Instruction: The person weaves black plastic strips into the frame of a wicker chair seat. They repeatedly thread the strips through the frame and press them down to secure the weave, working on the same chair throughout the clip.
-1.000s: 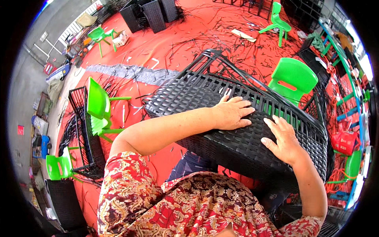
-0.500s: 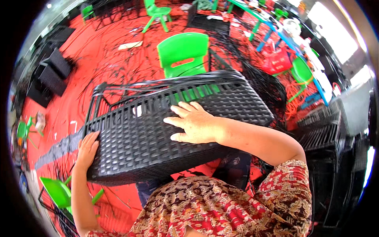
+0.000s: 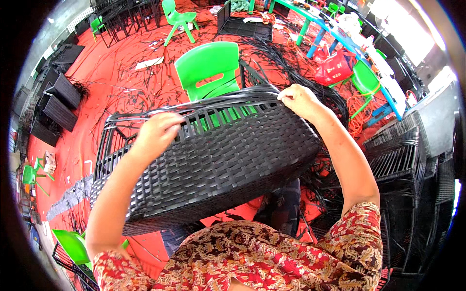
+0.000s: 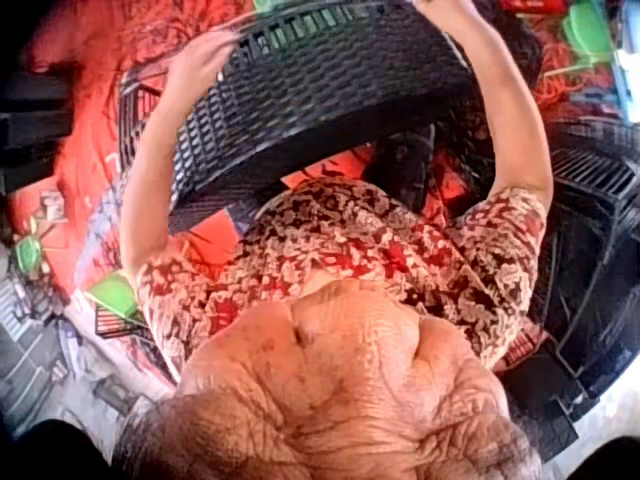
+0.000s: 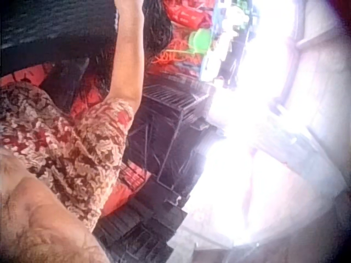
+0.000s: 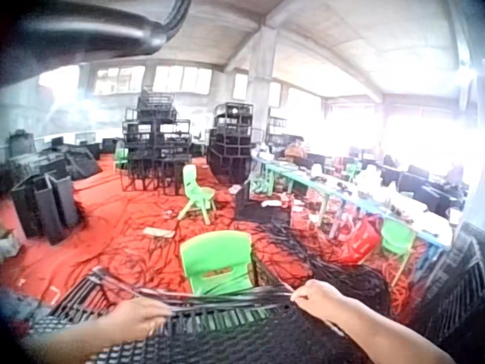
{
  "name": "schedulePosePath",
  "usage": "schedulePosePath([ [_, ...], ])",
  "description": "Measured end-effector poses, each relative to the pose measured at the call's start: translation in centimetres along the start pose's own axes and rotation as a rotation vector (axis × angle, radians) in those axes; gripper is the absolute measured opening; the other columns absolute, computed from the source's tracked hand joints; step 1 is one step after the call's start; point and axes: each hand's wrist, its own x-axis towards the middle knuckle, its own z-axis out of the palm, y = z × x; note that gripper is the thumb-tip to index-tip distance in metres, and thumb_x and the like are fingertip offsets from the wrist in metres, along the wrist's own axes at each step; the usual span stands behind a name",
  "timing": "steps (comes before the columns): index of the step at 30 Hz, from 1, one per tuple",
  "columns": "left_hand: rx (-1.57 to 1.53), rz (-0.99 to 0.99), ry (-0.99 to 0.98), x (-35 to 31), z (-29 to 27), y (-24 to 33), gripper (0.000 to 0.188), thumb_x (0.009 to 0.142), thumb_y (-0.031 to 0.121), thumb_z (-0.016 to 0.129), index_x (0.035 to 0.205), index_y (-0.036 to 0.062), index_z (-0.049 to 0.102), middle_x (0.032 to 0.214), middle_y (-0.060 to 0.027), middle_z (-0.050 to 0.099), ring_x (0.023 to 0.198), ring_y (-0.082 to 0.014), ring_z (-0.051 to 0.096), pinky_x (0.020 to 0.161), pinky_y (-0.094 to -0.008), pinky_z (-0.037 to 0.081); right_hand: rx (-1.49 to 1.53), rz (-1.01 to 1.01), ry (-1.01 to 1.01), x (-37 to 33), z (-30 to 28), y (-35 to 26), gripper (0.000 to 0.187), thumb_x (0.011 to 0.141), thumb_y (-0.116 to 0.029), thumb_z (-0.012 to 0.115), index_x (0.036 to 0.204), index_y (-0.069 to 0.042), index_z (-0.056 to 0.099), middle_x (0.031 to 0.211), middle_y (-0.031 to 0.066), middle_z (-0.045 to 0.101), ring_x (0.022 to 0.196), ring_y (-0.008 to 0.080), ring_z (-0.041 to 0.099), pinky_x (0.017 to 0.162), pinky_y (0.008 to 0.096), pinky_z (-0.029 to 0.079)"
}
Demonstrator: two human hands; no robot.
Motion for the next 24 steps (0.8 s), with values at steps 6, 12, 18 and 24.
schedulePosePath([
  [6, 0.065, 0.223, -0.113, 9.1, 8.9, 3.0, 0.021, 0.081, 0.016, 0.057, 0.099, 0.0063, 0.063, 0.101, -0.012, 0.062, 0.095, -0.0288, 0.058, 0.084, -0.0379, 0.045, 0.043, -0.048, -0.02, 0.3, 0.2, -0.6, 0.015, 0.077, -0.007, 0.051, 0.081, -0.008, 0.065, 0.076, 0.0175, 0.061, 0.076, 0.0321, 0.061, 0.072, 0.039, 0.048],
  [12, -0.085, -0.025, -0.217, 11.9, 10.7, 3.8, 0.019, 0.079, 0.02, 0.061, 0.089, 0.0045, 0.064, 0.087, -0.011, 0.063, 0.083, -0.0259, 0.059, 0.073, -0.0352, 0.047, 0.047, -0.098, 0.028, 0.2, 0.3, 0.8, 0.015, 0.077, -0.008, 0.052, 0.086, -0.008, 0.065, 0.08, 0.0182, 0.061, 0.077, 0.0296, 0.061, 0.071, 0.0375, 0.048],
  [18, -0.548, -0.273, -0.562, 10.2, 4.7, 3.9, 0.024, 0.083, 0.025, 0.058, 0.078, 0.0017, 0.059, 0.06, -0.0028, 0.056, 0.052, -0.0106, 0.053, 0.051, -0.0264, 0.043, 0.573, 0.176, 0.171, -1.6, -5.4, -1.6, 0.015, 0.087, -0.012, 0.053, 0.093, -0.005, 0.064, 0.082, 0.001, 0.063, 0.071, 0.0092, 0.056, 0.065, 0.0255, 0.047],
  [24, -0.376, -0.483, -0.6, 2.8, -9.1, 0.6, 0.028, 0.086, 0.025, 0.053, 0.073, 0.0011, 0.059, 0.059, -0.0015, 0.053, 0.052, -0.0113, 0.053, 0.052, -0.0262, 0.044, 0.5, -0.305, 0.026, -7.9, -4.3, -11.1, 0.008, 0.081, -0.004, 0.058, 0.087, -0.004, 0.062, 0.083, 0.0086, 0.058, 0.074, 0.0188, 0.058, 0.062, 0.0282, 0.047],
])
